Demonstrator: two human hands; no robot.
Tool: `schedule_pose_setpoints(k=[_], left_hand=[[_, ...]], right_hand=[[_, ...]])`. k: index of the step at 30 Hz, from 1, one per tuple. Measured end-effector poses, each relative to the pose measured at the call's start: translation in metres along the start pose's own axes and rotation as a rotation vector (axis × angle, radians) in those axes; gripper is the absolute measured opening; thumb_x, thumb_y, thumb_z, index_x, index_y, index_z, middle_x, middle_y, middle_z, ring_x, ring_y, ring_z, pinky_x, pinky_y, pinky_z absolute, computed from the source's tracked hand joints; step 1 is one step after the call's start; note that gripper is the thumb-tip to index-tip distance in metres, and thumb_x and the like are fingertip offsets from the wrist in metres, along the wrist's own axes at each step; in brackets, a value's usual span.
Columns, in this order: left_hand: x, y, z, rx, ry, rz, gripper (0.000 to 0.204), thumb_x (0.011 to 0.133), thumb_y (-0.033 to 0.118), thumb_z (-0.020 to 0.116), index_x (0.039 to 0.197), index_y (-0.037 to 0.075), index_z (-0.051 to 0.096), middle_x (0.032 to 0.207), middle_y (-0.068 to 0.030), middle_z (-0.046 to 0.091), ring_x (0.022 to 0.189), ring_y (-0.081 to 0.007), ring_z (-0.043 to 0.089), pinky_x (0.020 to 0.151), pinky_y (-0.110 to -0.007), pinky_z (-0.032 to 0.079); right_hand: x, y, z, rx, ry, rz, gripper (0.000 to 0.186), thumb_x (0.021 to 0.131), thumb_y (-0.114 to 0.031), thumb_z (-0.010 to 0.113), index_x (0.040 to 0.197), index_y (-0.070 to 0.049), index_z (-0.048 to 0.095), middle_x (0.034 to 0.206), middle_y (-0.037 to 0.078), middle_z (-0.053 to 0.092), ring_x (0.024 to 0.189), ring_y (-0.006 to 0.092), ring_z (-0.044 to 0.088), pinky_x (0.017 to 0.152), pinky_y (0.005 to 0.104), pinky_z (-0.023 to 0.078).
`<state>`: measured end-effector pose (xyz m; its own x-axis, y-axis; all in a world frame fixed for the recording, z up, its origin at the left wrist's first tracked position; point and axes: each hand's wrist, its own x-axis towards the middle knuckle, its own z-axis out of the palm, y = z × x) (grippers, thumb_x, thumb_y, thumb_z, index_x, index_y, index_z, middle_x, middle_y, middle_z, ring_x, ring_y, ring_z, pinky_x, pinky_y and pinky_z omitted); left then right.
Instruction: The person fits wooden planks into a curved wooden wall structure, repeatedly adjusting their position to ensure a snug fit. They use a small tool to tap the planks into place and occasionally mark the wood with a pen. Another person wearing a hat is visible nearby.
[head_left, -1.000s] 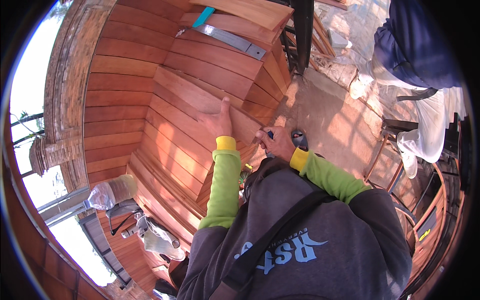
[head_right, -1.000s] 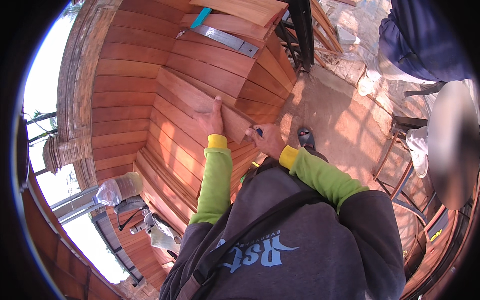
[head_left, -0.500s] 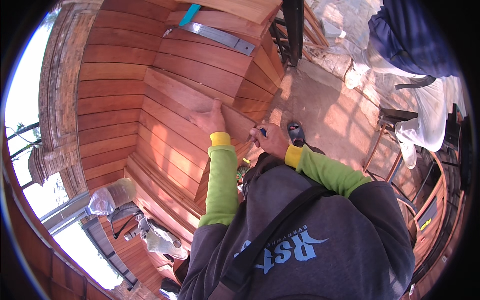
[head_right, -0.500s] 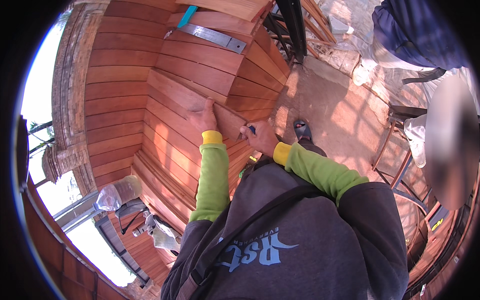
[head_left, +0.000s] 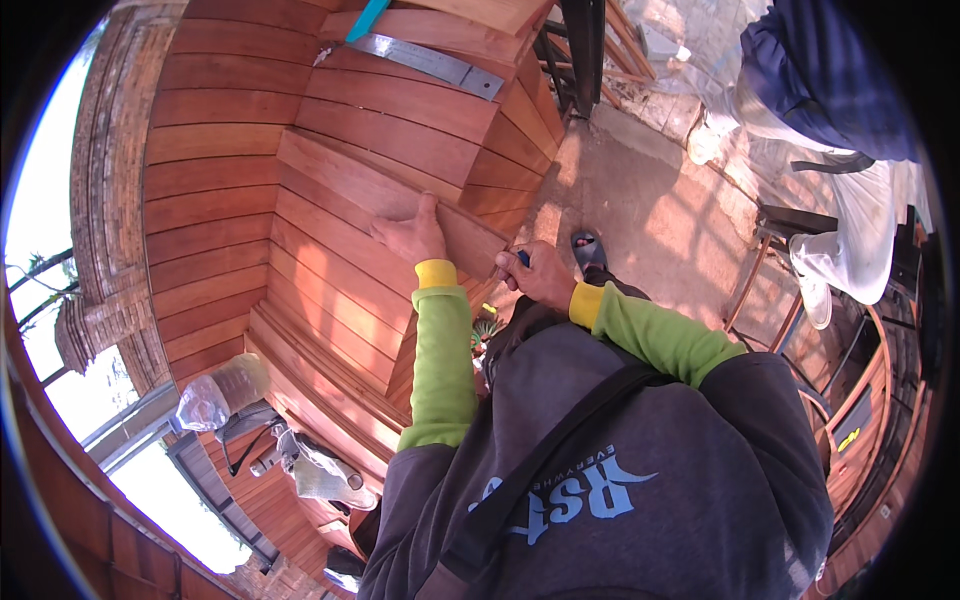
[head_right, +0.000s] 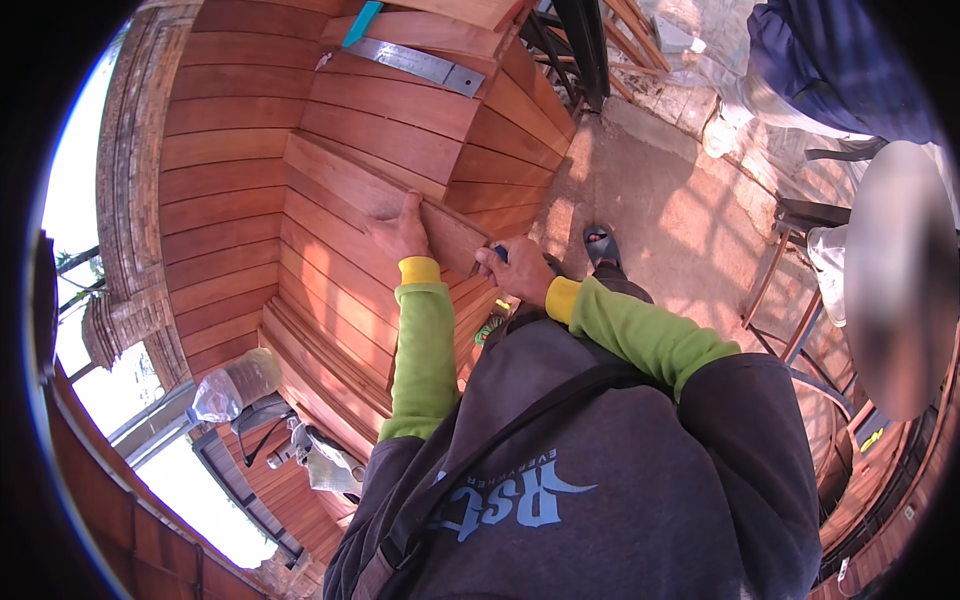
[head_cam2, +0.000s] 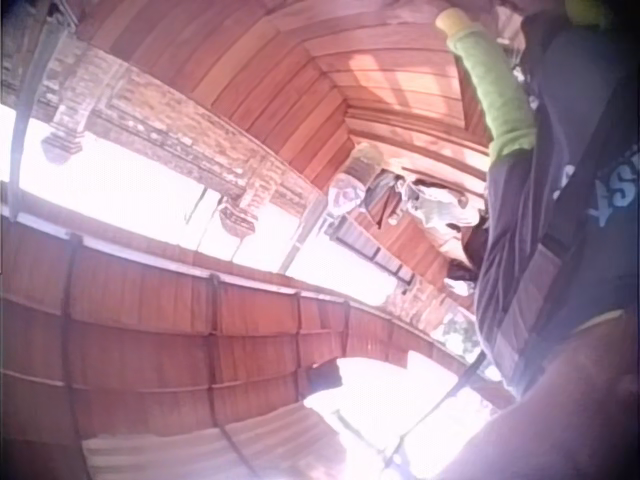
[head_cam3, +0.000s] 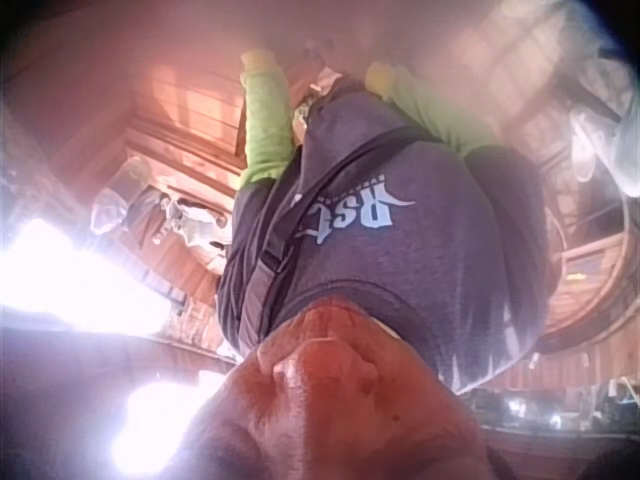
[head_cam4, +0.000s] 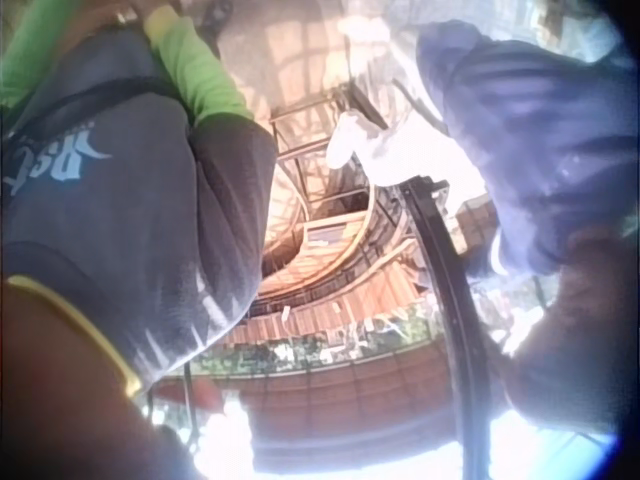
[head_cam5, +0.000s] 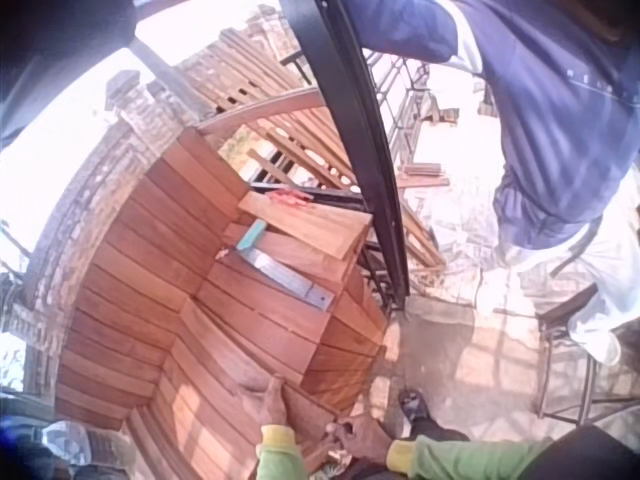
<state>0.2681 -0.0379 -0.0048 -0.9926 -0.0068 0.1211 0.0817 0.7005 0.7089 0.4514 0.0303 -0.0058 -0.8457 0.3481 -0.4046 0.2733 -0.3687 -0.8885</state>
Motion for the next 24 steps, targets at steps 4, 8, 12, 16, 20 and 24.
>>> schedule_pose_setpoints(k=[4,8,12,16,20,24], left_hand=[[0.001,-0.001,0.002,0.017,0.014,0.004,0.091,0.055,0.031,0.079,0.119,-0.017,0.036,0.127,-0.0338,0.035,0.120,-0.0437,0.035,0.103,-0.044,0.031],[0.000,0.000,0.002,0.013,0.016,0.016,0.088,0.055,0.031,0.079,0.116,-0.017,0.037,0.126,-0.0338,0.036,0.118,-0.0439,0.037,0.102,-0.044,0.031],[-0.001,0.000,0.004,0.026,0.031,0.027,0.091,0.055,0.031,0.079,0.119,-0.017,0.036,0.127,-0.0343,0.035,0.120,-0.0443,0.036,0.103,-0.044,0.030],[-0.008,0.011,-0.003,0.014,-0.049,-0.034,0.097,0.056,0.032,0.078,0.125,-0.017,0.031,0.131,-0.0347,0.032,0.124,-0.0444,0.031,0.106,-0.043,0.028],[-0.004,0.013,0.000,0.100,0.071,0.022,0.087,0.056,0.031,0.077,0.118,-0.015,0.037,0.124,-0.0334,0.037,0.117,-0.0450,0.036,0.102,-0.045,0.031],[-0.003,0.011,0.000,0.112,0.095,0.049,0.076,0.055,0.031,0.077,0.108,-0.011,0.041,0.117,-0.0308,0.041,0.110,-0.0442,0.040,0.097,-0.048,0.033]], right_hand=[[0.002,0.004,-0.001,0.003,-0.013,0.022,0.036,0.091,-0.028,0.055,0.072,0.002,0.062,0.059,0.007,0.060,0.053,0.0120,0.058,0.053,0.0268,0.047],[0.002,0.000,-0.003,0.019,-0.017,0.018,0.036,0.091,-0.028,0.055,0.072,0.002,0.062,0.058,0.006,0.060,0.053,0.0121,0.058,0.053,0.0268,0.047],[0.002,-0.001,-0.005,0.038,-0.026,0.011,0.035,0.091,-0.026,0.055,0.073,0.003,0.062,0.060,0.006,0.060,0.054,0.0115,0.057,0.053,0.0267,0.047],[0.004,0.004,-0.004,0.081,-0.041,0.018,0.034,0.091,-0.025,0.054,0.074,0.004,0.061,0.063,0.006,0.060,0.056,0.0099,0.056,0.054,0.0257,0.047],[0.003,0.001,-0.005,0.158,-0.067,0.025,0.035,0.092,-0.025,0.054,0.073,0.003,0.061,0.062,0.004,0.058,0.054,0.0081,0.052,0.052,0.0247,0.045],[0.004,0.006,-0.003,0.096,-0.045,-0.018,0.032,0.092,-0.024,0.055,0.073,0.002,0.061,0.060,0.003,0.057,0.052,0.0079,0.051,0.049,0.0240,0.040]])
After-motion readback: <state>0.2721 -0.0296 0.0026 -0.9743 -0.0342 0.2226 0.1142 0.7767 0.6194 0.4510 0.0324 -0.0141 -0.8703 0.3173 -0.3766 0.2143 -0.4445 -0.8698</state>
